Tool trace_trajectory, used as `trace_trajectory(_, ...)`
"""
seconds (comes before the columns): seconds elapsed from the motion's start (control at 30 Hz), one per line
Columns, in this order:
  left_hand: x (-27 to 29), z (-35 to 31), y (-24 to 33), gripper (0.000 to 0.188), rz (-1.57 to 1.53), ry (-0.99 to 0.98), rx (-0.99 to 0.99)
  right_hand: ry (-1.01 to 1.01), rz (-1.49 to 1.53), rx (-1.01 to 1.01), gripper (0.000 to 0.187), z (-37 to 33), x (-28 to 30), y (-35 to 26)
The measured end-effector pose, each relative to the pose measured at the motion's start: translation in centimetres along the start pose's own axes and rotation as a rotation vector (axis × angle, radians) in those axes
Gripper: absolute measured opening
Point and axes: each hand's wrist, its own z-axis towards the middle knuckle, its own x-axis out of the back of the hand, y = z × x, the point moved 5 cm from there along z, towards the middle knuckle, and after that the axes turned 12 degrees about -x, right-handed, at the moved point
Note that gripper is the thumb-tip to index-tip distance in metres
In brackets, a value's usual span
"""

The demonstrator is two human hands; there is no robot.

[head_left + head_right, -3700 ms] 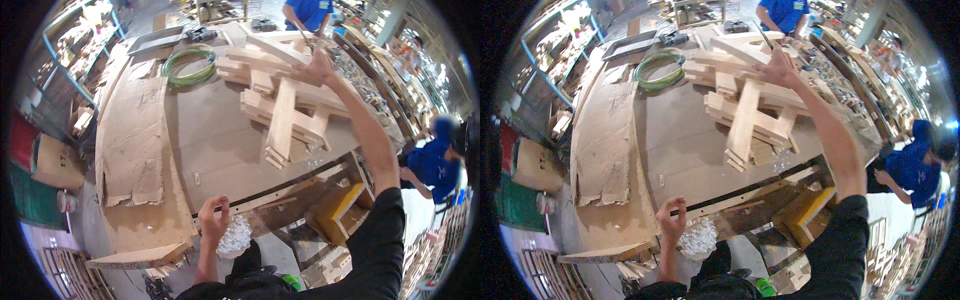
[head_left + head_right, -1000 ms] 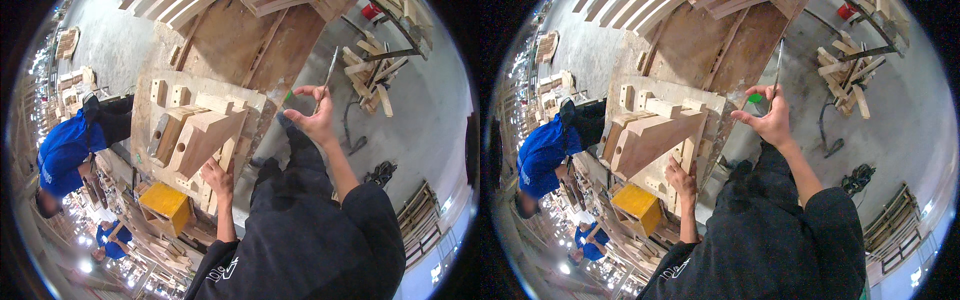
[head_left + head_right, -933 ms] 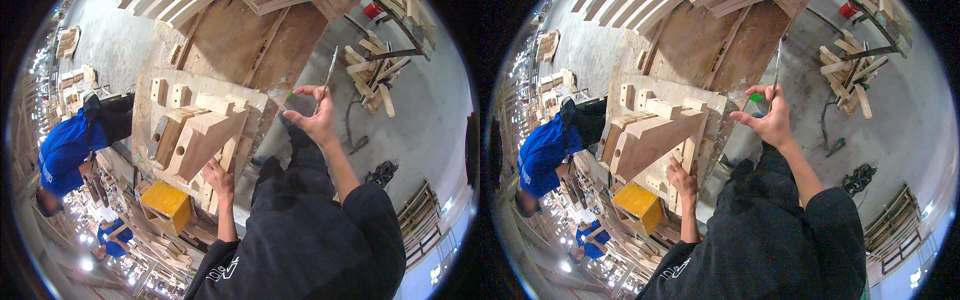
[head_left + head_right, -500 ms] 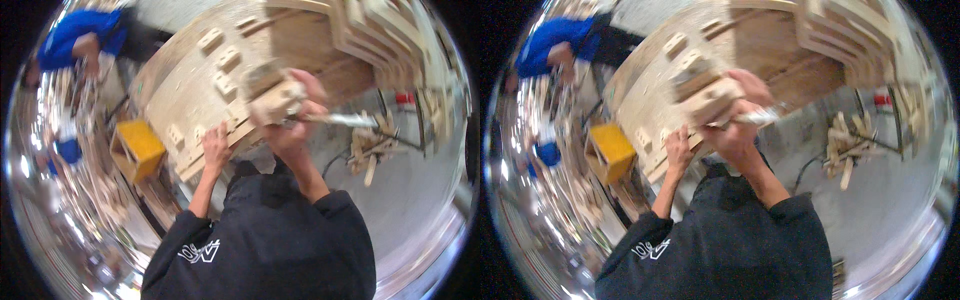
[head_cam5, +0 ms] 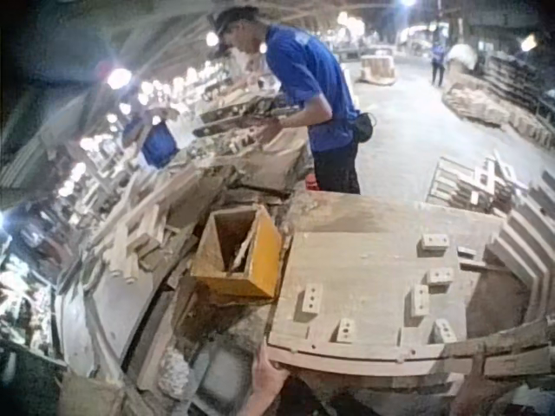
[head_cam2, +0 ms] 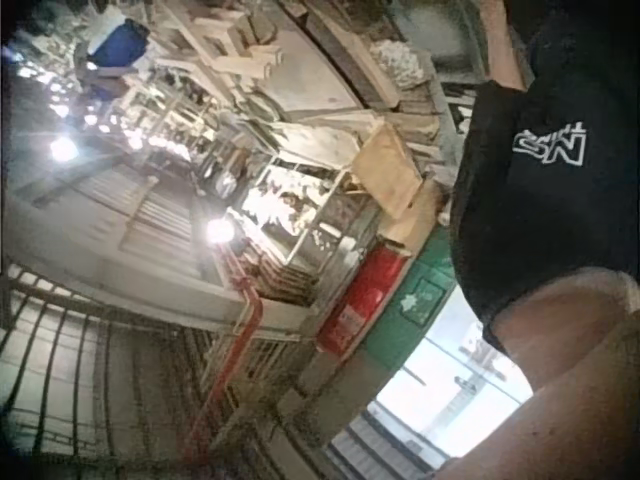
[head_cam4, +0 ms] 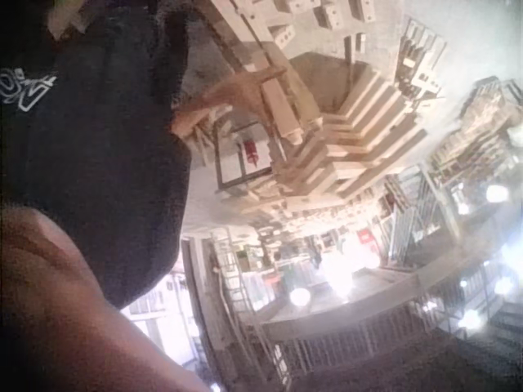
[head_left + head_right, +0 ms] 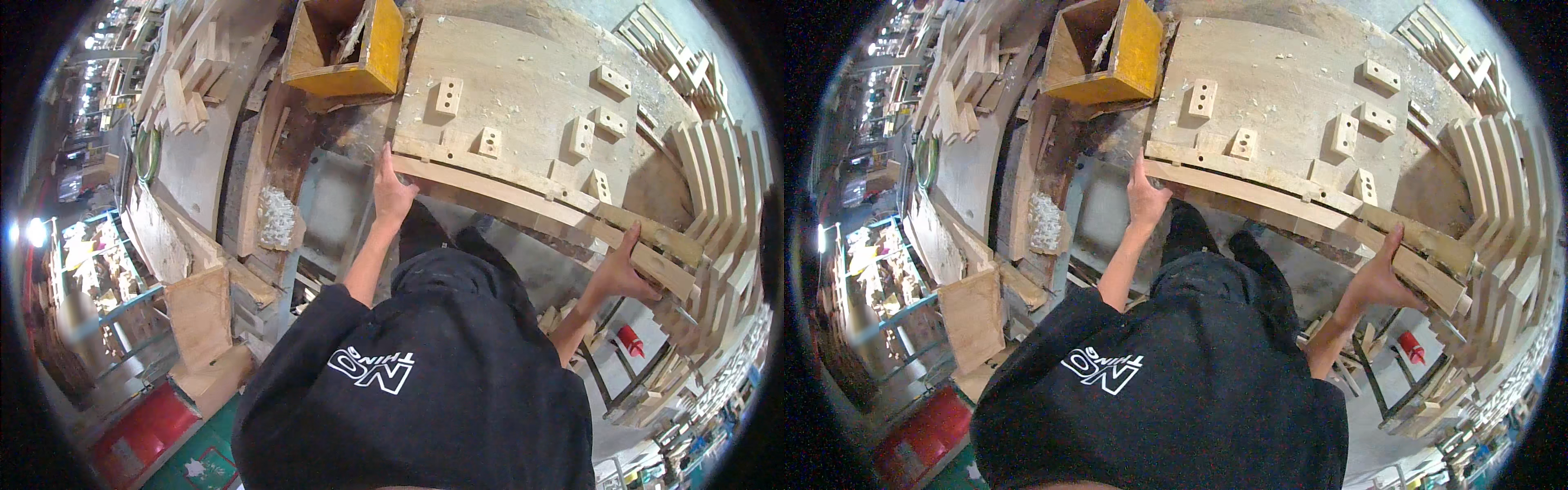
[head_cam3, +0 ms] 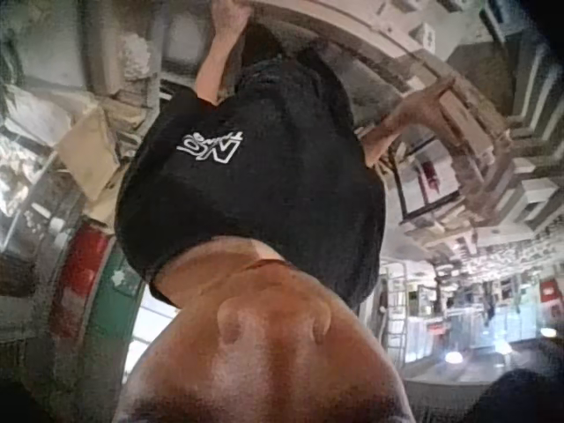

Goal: The person repeatedly picks up small wooden pieces from a workbench, scrapes their edges with a metal tool, and places them back down. The person handles the pieces one at a time in a repetitive cycle.

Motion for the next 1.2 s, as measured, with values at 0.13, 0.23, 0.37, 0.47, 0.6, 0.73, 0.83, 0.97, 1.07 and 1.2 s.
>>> trace_trajectory(0.13,-0.6,-0.4,-2.9,0.092,-0.165,-0.132,0.123,-0.054,0.200,-0.027,0.075,0.6,1.6,-0.4)
trace_trajectory(0.23,1.3,0.9,-2.5,0.094,-0.112,-0.278,0.076,-0.137,0.155,-0.030,0.062,1.1,2.9,-1.2)
trace_trajectory(0.37,4.0,2.3,4.5,0.096,0.004,-0.162,-0.469,-0.044,-0.035,0.077,0.047,0.6,5.5,-3.3)
trace_trajectory(0.47,0.7,2.6,11.6,0.086,-0.537,-0.549,-0.811,-0.096,0.404,-0.112,0.053,1.5,7.0,-4.9)
trace_trajectory(0.6,-2.8,1.5,19.5,0.095,-0.783,-1.095,-0.962,0.016,-0.237,0.183,0.061,3.4,8.1,-12.5)
trace_trajectory(0.73,-2.5,-0.3,23.1,0.077,-1.194,-1.399,-0.701,-0.135,-0.163,0.322,0.071,3.3,5.8,-19.9)
trace_trajectory(0.83,-1.2,-0.9,21.6,0.065,-1.287,-1.410,-0.403,-0.204,-0.246,0.550,0.064,1.6,1.6,-23.9)
trace_trajectory(0.97,3.8,-1.3,14.2,0.051,-1.339,-1.257,-0.085,-0.666,0.187,0.474,0.041,-1.1,-3.6,-23.8)
trace_trajectory(1.07,8.8,-2.2,8.1,0.050,-1.132,-0.889,0.154,-0.921,0.243,0.431,0.033,-4.8,-6.8,-21.3)
trace_trajectory(1.2,16.4,-4.7,2.1,0.042,-1.416,-0.310,0.544,-1.390,0.224,0.196,0.017,-15.1,-9.8,-19.0)
